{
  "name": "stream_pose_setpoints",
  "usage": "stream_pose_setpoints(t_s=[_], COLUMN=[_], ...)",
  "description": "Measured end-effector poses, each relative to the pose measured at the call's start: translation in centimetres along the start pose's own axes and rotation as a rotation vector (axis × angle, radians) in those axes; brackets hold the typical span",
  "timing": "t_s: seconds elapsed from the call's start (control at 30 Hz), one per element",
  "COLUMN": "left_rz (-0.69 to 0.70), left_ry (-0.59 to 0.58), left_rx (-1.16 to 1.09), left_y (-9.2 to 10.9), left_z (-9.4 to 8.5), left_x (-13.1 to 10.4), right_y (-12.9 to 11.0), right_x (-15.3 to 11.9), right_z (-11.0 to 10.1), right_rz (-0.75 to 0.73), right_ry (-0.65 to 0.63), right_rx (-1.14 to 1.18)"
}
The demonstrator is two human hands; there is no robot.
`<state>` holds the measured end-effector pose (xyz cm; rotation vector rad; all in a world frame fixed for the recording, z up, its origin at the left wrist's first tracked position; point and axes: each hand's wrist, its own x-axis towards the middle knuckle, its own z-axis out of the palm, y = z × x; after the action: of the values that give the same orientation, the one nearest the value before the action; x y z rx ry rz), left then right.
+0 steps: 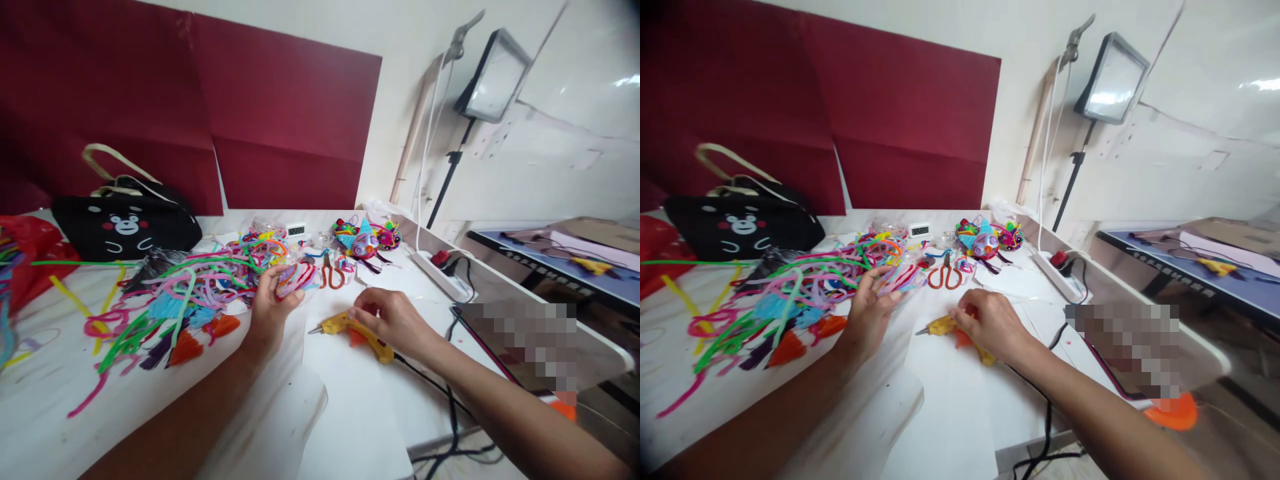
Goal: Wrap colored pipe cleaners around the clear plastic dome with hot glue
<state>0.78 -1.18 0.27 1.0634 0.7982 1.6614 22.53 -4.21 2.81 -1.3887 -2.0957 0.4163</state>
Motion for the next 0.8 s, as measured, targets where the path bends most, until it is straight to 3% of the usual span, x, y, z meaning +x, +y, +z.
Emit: stream_pose_setpoints(t_s=[0.1,0.27,0.53,0.8], left_rz=[0.034,0.059,0.058,0.088], left_ry=[-0.043,-0.074,-0.056,-0.087], left_rx=[0.018,0.084,0.14,0.153], left_y=[-0.3,-0.6,-0.6,-1.4], left_z=[0.0,-0.1,0.2,-0.1], left_x=[-0.2,-0.3,-0.5,-0.2], right_y=[-1.7,-2.6,-2.6,-2.6], right_x=[0.9,2.0,2.1,2.1], right_z=[0.7,2.3,2.5,2.7], right_rz=[0.018,-0.023,-0.109,-0.116], right_ry=[-0.021,0.102,0.179,0.17], right_rx=[0.31,0.487,0.456,0.452])
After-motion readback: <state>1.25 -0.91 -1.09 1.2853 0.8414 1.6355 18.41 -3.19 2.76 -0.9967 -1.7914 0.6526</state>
